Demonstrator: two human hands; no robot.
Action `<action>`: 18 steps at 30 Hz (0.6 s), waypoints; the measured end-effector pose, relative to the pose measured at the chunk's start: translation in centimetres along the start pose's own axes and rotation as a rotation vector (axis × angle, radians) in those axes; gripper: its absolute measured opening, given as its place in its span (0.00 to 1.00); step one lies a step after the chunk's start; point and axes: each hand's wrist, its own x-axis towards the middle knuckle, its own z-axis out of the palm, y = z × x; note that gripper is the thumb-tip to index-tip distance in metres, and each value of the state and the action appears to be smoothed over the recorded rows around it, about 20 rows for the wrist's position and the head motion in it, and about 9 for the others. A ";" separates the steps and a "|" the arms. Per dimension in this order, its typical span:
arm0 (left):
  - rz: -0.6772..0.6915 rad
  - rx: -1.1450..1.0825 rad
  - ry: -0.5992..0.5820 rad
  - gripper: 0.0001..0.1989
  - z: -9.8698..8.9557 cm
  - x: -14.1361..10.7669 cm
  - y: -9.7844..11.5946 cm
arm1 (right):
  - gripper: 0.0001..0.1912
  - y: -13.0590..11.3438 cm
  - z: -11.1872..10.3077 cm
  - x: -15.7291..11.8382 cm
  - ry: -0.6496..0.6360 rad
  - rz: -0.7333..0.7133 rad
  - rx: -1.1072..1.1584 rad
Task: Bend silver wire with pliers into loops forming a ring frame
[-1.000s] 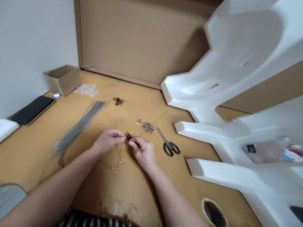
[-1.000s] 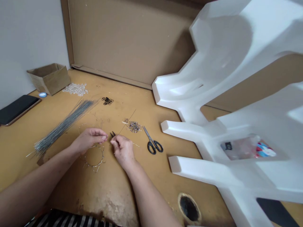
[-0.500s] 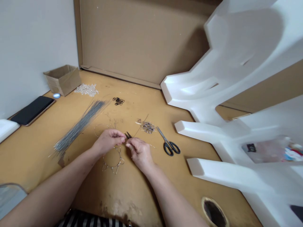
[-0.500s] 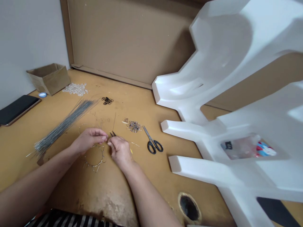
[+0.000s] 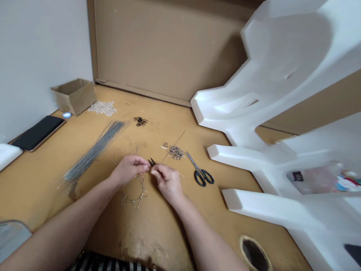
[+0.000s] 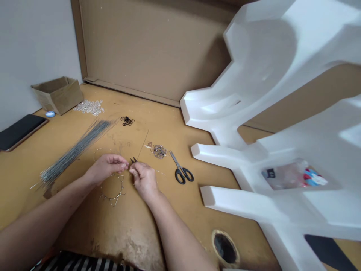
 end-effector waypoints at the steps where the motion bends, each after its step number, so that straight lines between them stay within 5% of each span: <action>1: 0.005 0.000 0.000 0.02 0.0 0.0 -0.1 | 0.08 -0.1 0.0 0.0 0.006 0.042 0.054; 9: 0.018 -0.056 -0.156 0.06 0.0 0.1 -0.7 | 0.06 -0.6 -0.2 0.0 0.111 0.316 0.588; 18: 0.026 0.021 -0.162 0.03 0.0 0.1 -0.9 | 0.06 -1.5 -0.5 0.1 0.102 0.329 0.509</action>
